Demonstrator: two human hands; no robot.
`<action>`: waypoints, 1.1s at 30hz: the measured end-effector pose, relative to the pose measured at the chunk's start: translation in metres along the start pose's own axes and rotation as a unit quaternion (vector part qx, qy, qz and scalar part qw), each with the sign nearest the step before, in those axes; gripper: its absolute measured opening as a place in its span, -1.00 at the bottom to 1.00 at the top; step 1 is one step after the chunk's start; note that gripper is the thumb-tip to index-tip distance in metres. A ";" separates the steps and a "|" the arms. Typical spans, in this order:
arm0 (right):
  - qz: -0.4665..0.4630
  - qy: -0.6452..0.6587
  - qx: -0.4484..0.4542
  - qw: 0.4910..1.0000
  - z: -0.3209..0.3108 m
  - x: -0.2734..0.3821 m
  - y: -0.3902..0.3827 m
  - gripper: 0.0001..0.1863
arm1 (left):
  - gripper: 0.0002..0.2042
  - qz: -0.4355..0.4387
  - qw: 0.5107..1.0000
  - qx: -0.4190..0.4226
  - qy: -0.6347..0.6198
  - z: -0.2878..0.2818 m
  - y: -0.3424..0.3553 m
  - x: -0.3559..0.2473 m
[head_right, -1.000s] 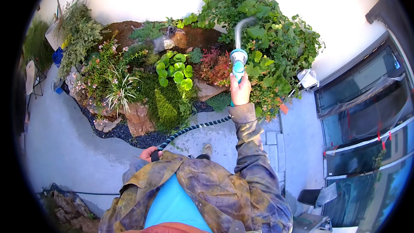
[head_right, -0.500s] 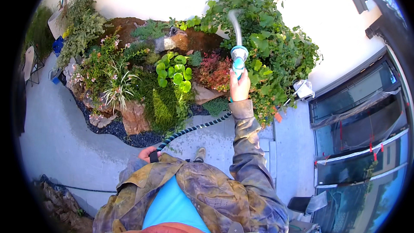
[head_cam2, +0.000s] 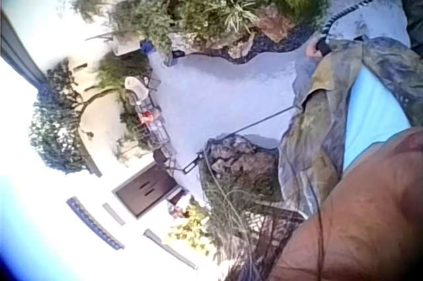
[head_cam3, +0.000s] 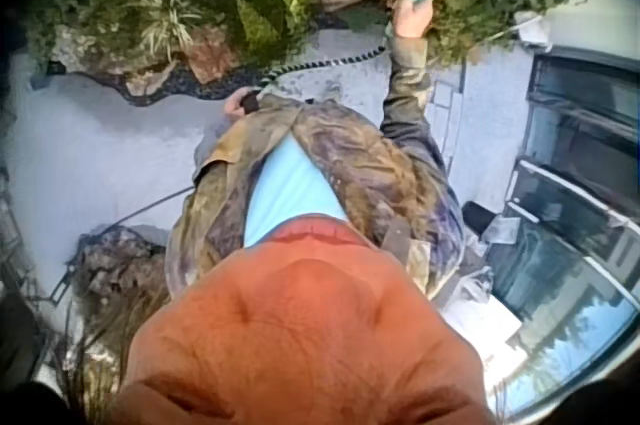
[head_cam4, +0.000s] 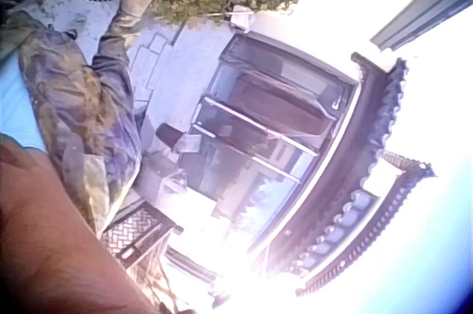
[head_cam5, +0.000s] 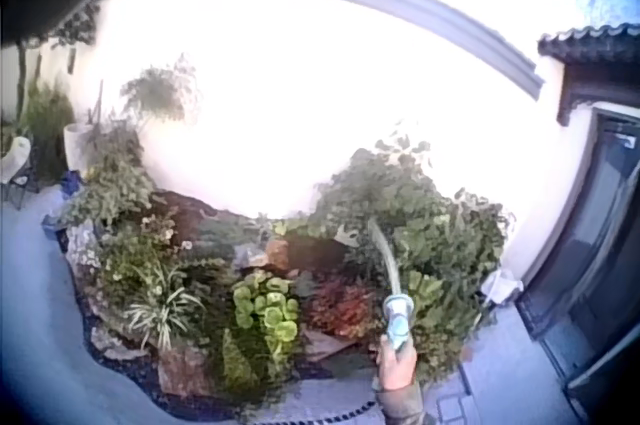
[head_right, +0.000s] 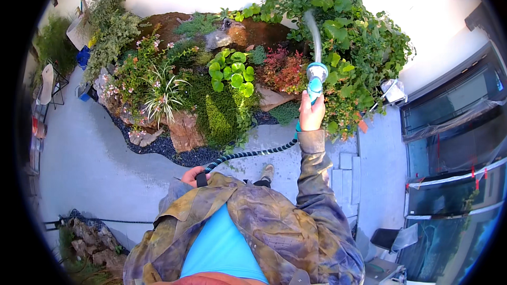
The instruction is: The person uses a hose with a spray nozzle to water various plants and shrubs in a garden bed. They move along a paved path, directing the water stream onto different sections of the garden, including ground cover, small bushes, and larger leafy plants.
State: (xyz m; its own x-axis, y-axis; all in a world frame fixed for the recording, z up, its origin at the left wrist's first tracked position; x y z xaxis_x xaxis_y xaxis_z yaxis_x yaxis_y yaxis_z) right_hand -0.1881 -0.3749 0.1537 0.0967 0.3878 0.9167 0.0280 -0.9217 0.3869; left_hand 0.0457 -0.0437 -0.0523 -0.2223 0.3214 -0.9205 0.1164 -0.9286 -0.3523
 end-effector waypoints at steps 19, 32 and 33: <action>0.112 -0.118 -0.072 0.984 -0.117 -0.053 -0.084 -0.69 | -0.75 -0.074 0.986 0.128 0.078 0.045 0.043 0.003; 0.080 -0.134 -0.067 0.986 -0.144 -0.061 -0.113 -0.76 | -0.82 -0.062 0.982 0.101 0.144 0.042 0.042 -0.012; 0.102 -0.095 -0.098 0.985 -0.150 -0.068 -0.113 -0.75 | -0.82 -0.054 0.984 0.081 0.150 0.041 0.041 -0.015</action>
State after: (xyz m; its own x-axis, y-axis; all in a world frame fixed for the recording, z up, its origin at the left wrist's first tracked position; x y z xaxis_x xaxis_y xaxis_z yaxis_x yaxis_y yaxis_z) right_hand -0.3469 -0.2954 0.0622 0.2648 0.1677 0.9496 -0.2030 -0.9530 0.2249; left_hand 0.0137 -0.0937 -0.0459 0.0731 0.4378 -0.8961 -0.0528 -0.8955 -0.4419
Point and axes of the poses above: each hand's wrist, its own y-axis towards the middle knuckle, its own z-axis out of the palm, x = y × z, the point moved 9 cm from there along y, towards the middle knuckle, and after that the axes turned 4 degrees about y, right-handed, at the moved point
